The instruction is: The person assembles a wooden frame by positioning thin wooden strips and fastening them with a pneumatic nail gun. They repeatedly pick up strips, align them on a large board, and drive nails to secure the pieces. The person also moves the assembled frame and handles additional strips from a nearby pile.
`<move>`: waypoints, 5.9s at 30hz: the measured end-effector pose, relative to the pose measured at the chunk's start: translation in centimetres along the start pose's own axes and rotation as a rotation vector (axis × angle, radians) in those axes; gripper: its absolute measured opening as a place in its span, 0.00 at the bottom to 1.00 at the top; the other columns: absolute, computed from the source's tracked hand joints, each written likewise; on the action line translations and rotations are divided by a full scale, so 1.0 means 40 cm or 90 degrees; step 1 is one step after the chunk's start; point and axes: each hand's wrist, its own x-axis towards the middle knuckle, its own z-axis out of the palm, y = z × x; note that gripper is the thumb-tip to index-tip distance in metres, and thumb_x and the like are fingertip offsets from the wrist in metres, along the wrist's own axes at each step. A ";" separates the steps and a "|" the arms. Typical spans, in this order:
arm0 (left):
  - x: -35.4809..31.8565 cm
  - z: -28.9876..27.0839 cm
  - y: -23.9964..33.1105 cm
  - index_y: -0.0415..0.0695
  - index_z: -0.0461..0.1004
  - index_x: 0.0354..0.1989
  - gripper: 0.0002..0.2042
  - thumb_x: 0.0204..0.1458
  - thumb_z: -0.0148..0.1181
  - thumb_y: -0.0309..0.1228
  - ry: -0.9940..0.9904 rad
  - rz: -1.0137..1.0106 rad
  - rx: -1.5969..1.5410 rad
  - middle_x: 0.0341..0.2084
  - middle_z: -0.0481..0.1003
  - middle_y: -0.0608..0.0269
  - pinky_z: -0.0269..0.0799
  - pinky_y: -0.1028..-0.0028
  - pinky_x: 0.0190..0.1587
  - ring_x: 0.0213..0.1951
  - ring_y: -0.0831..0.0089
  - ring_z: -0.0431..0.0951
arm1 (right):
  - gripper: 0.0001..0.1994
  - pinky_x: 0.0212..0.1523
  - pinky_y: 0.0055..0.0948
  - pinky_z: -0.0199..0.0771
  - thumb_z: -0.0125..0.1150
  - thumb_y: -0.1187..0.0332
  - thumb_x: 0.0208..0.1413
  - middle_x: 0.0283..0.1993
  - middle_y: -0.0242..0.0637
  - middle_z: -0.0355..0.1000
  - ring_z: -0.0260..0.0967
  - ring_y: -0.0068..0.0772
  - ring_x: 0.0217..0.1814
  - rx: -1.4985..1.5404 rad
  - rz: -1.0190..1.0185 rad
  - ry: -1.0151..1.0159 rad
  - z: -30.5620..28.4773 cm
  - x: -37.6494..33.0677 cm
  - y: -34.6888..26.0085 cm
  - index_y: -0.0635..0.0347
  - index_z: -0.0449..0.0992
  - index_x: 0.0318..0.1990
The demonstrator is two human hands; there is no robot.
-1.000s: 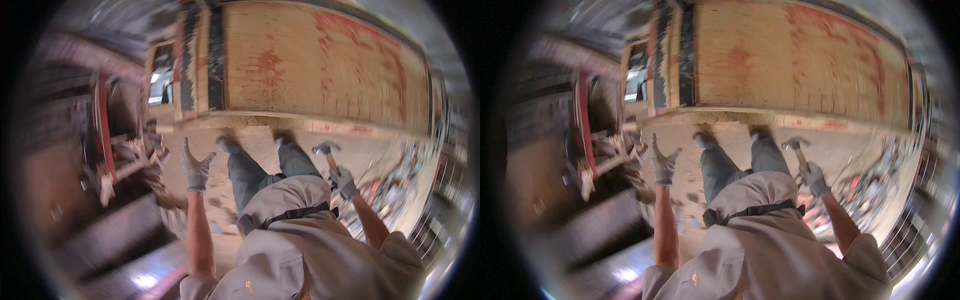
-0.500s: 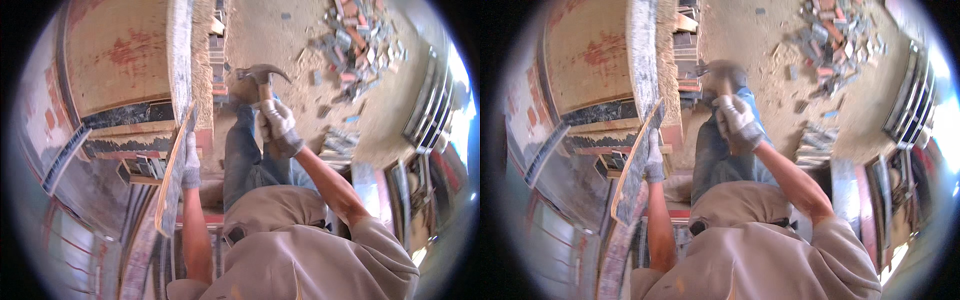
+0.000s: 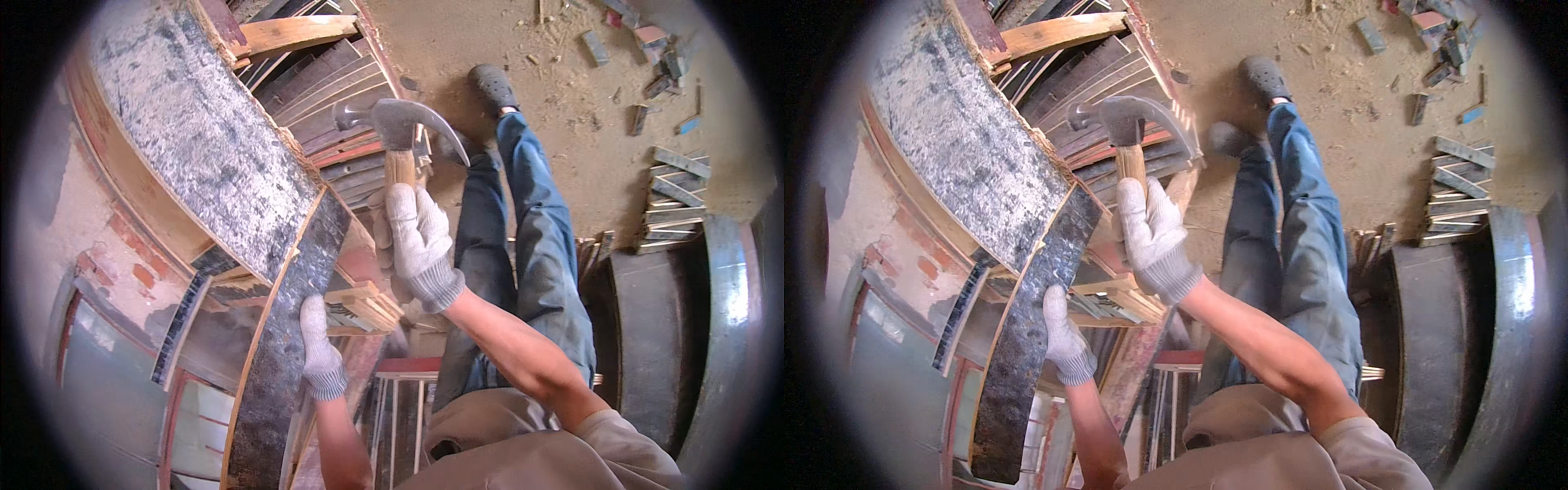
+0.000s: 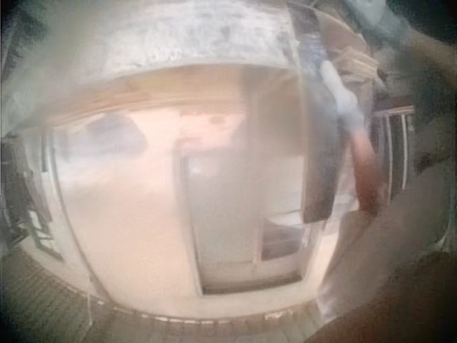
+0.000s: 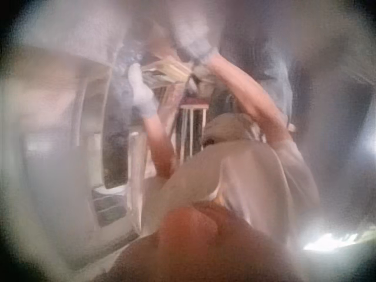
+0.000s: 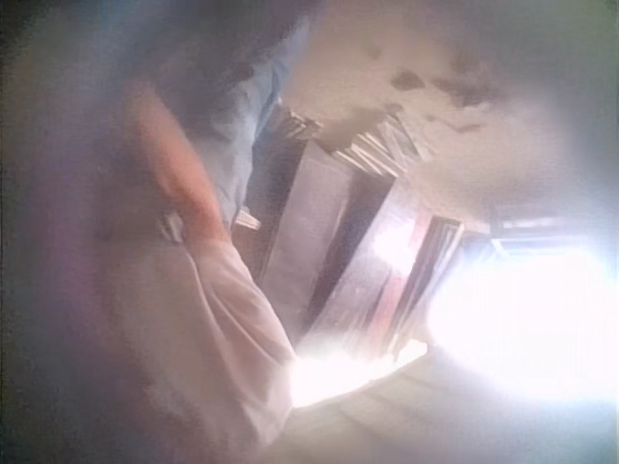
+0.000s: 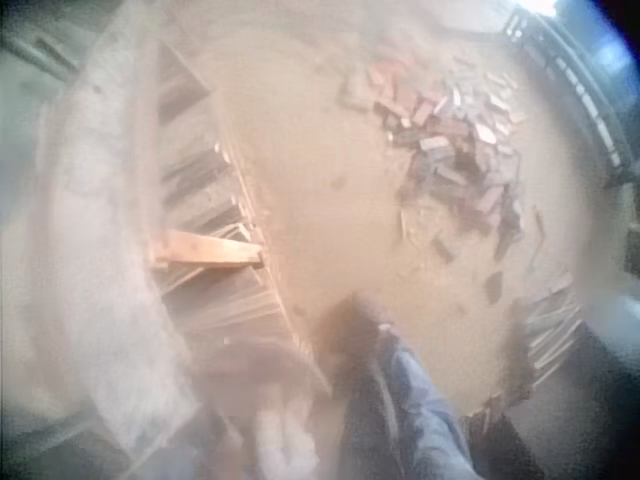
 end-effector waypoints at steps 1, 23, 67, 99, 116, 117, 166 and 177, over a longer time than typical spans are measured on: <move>0.000 -0.002 -0.011 0.32 0.78 0.51 0.14 0.57 0.66 0.21 0.010 -0.056 -0.045 0.49 0.80 0.54 0.75 0.67 0.53 0.48 0.69 0.79 | 0.19 0.22 0.31 0.69 0.49 0.51 0.72 0.22 0.36 0.69 0.68 0.30 0.19 0.008 -0.017 -0.027 -0.005 0.011 0.005 0.59 0.68 0.38; -0.007 -0.029 -0.028 0.28 0.71 0.59 0.20 0.65 0.54 0.33 -0.084 -0.249 -0.163 0.58 0.74 0.46 0.62 0.61 0.68 0.60 0.58 0.74 | 0.19 0.33 0.41 0.75 0.52 0.52 0.70 0.28 0.49 0.73 0.76 0.48 0.31 -0.414 -0.095 -0.149 -0.030 0.025 0.063 0.63 0.71 0.50; 0.006 -0.005 -0.115 0.35 0.73 0.59 0.17 0.63 0.61 0.26 -0.162 -0.223 -0.225 0.54 0.77 0.61 0.72 0.72 0.56 0.53 0.71 0.76 | 0.23 0.37 0.42 0.73 0.51 0.49 0.70 0.30 0.47 0.74 0.72 0.40 0.32 -0.208 0.181 -0.078 -0.094 -0.147 0.102 0.64 0.75 0.41; 0.005 0.043 -0.013 0.40 0.73 0.61 0.29 0.51 0.70 0.38 0.029 -0.099 -0.125 0.47 0.78 0.50 0.76 0.57 0.49 0.49 0.52 0.79 | 0.21 0.19 0.28 0.69 0.66 0.62 0.53 0.25 0.34 0.73 0.70 0.25 0.19 -1.125 -0.197 -0.231 0.679 -0.079 -1.119 0.62 0.75 0.53; 0.731 0.110 0.710 0.39 0.69 0.64 0.31 0.54 0.68 0.40 0.291 -0.567 -0.119 0.57 0.74 0.45 0.72 0.54 0.58 0.58 0.47 0.74 | 0.19 0.14 0.32 0.62 0.55 0.60 0.59 0.24 0.36 0.67 0.60 0.29 0.15 -1.103 -0.090 -0.205 1.489 0.506 -1.775 0.59 0.73 0.54; 0.778 0.110 0.758 0.39 0.69 0.64 0.31 0.54 0.68 0.41 0.307 -0.591 -0.114 0.57 0.74 0.45 0.72 0.54 0.58 0.58 0.46 0.73 | 0.21 0.16 0.34 0.64 0.54 0.60 0.60 0.26 0.36 0.68 0.62 0.29 0.17 -1.161 -0.135 -0.229 1.515 0.566 -1.822 0.58 0.70 0.59; 1.467 0.258 0.782 0.47 0.83 0.36 0.26 0.48 0.68 0.60 -0.008 -0.395 0.018 0.32 0.82 0.53 0.77 0.57 0.40 0.38 0.53 0.83 | 0.33 0.51 0.51 0.75 0.61 0.30 0.50 0.43 0.45 0.79 0.77 0.53 0.48 -1.957 -0.736 -1.112 1.817 1.297 -1.956 0.54 0.82 0.43; 1.531 0.297 0.960 0.40 0.69 0.63 0.40 0.49 0.67 0.59 0.142 -0.270 0.092 0.57 0.72 0.45 0.69 0.52 0.58 0.58 0.46 0.71 | 0.42 0.74 0.51 0.52 0.69 0.40 0.48 0.71 0.44 0.60 0.52 0.52 0.76 -1.962 -1.020 -0.517 1.870 1.338 -2.369 0.49 0.65 0.67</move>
